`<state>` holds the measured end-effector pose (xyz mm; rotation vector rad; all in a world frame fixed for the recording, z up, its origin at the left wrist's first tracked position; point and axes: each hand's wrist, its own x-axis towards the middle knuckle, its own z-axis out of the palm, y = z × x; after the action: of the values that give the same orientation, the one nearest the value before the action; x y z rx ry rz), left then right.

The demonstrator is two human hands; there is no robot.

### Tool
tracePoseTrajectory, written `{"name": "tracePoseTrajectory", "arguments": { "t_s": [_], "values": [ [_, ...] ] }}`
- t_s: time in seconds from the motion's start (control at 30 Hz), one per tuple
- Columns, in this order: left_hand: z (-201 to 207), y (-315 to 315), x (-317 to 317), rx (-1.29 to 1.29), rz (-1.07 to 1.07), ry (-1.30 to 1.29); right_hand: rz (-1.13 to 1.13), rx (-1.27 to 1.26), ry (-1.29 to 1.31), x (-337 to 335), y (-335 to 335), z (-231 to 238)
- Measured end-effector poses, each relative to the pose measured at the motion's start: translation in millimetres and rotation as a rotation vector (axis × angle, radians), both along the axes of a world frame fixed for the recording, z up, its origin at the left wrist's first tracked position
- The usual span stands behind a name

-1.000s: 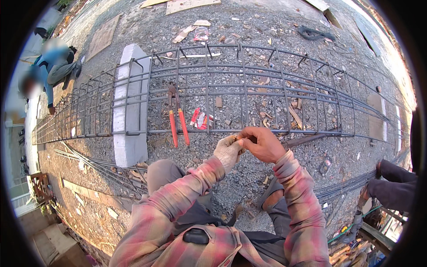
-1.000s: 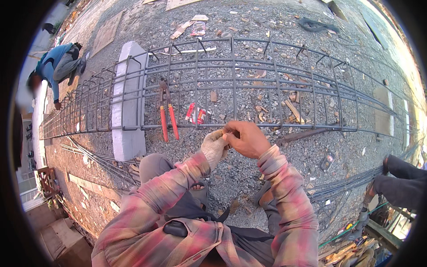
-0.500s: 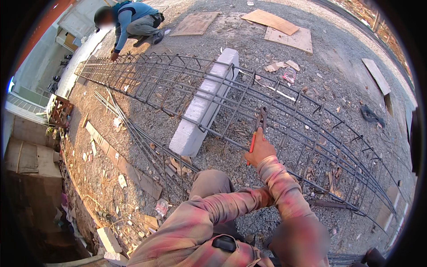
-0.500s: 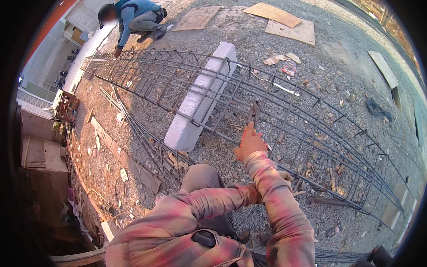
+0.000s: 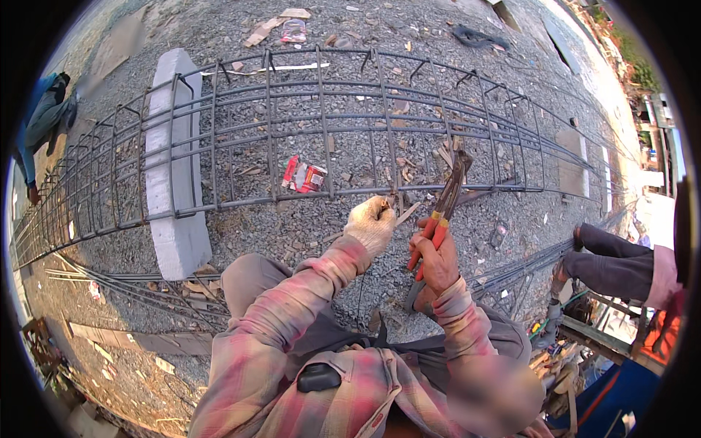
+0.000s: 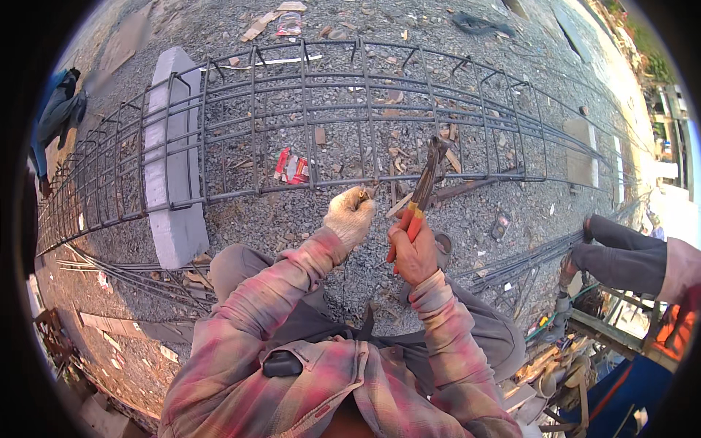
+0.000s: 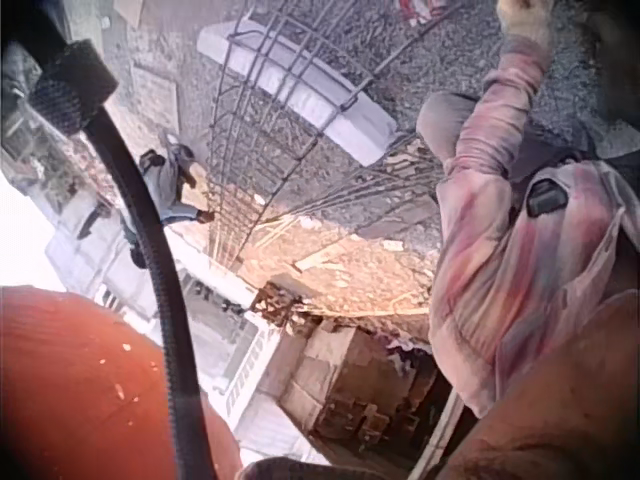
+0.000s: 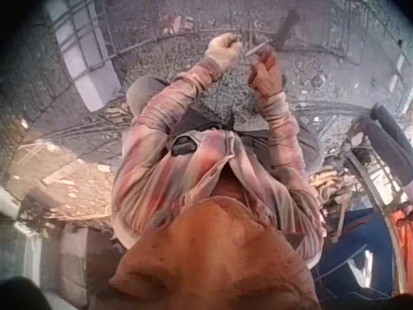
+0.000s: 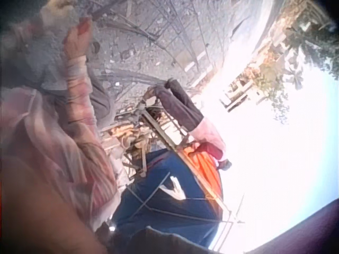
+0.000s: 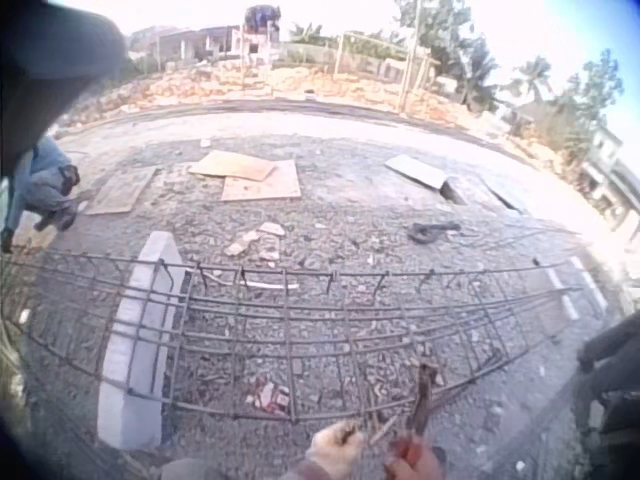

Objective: The person constructs a rebar reinforcement cage by tying metal wires around overlapping steel rods and stirrups using a hand tool.

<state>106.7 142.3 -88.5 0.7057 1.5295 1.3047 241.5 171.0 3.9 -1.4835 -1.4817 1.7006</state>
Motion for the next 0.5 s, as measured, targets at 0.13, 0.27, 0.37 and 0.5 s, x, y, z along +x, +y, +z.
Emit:
{"name": "tracePoseTrajectory", "arguments": {
  "t_s": [0.13, 0.27, 0.37, 0.5],
  "values": [
    [7.0, -2.9, 5.9, 0.050, 0.049, 0.071, 0.029, -0.177, -0.245, 59.1, -30.3, -8.2],
    [1.9, -6.3, 3.4, -0.044, -0.004, 0.008, 0.142, -0.240, -0.357, 63.8, -40.3, -26.3],
    [4.3, -6.7, 2.7, -0.030, 0.016, -0.006, 0.278, -0.114, -0.431, 57.7, -35.7, -36.4],
    [0.8, -6.5, -0.2, -0.030, -0.002, 0.011, 0.285, -0.106, -0.408, 61.3, -30.5, -46.7]
  ]
}}
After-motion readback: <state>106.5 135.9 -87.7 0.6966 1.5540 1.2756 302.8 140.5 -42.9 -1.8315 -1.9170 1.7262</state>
